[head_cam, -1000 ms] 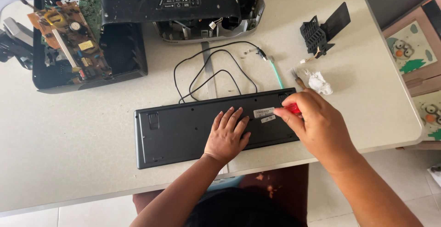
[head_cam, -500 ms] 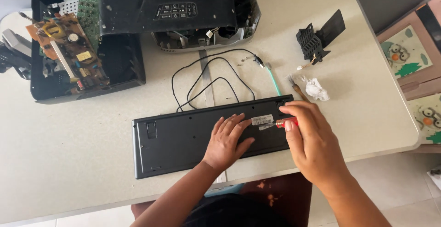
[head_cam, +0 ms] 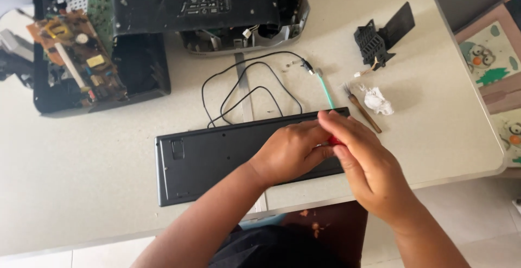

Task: Removing screws from the back of a computer keyboard using a manual screwdriver

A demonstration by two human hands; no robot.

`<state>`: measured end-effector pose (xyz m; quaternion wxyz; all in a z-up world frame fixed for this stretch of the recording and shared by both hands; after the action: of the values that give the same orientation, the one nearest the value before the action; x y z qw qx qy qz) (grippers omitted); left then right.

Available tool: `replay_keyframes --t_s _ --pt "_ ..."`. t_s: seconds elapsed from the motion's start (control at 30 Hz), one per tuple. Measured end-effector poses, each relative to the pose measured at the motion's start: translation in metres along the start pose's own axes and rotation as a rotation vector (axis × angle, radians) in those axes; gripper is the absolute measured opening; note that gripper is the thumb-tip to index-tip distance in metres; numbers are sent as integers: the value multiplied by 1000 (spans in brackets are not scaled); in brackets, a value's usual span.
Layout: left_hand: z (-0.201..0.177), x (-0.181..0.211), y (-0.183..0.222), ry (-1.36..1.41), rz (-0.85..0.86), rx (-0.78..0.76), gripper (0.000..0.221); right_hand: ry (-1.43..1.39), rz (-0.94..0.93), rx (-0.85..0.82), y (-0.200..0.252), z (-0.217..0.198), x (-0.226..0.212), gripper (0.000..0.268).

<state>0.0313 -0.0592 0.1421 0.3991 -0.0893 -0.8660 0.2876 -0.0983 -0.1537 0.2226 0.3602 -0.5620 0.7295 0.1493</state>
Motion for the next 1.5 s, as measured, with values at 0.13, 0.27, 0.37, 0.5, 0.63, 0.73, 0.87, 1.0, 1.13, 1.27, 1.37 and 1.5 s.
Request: replay_keyframes --t_s 0.13,0.27,0.37,0.5,0.63,0.73,0.87,1.0,1.13,1.27,1.37,1.5 --pt "3 -17 4 122 -26 -111 28 -17 -23 40 4 7 15 35" --pt "-4 -1 7 11 -52 107 37 64 -60 195 4 13 15 24" --pt "10 -1 11 -48 -43 251 31 133 -61 294 3 19 13 19" --pt "21 -4 17 -37 11 223 9 172 -59 377 9 25 14 13" --pt "2 -13 11 38 22 88 16 -16 44 90 12 14 17 39" --pt "-2 -20 14 141 62 -7 21 6 -12 53 11 15 24 38" --pt "-5 -8 17 36 12 33 21 115 -109 235 6 20 26 27" --pt "11 -5 24 -183 -29 229 13 146 -155 358 0 35 18 14" --pt "22 -8 20 -201 -63 278 15 147 -93 431 -1 39 26 14" --pt "12 -21 12 -122 -11 177 21 32 -73 321 -1 28 24 32" --pt "-1 -17 11 20 4 101 21 -58 -81 200 0 26 22 36" --pt "-11 -10 12 233 -26 34 15 -97 -145 211 0 29 28 25"
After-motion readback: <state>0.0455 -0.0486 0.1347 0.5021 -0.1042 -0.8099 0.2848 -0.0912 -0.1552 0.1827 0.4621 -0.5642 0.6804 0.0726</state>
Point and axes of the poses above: each hand's wrist, its own y-axis away from the middle knuckle, its own z-axis out of the palm, x = y × z, the point moved 2 cm from there along -y, towards the middle knuckle, and after that the axes turned 14 degrees about z, right-handed, at the moved point
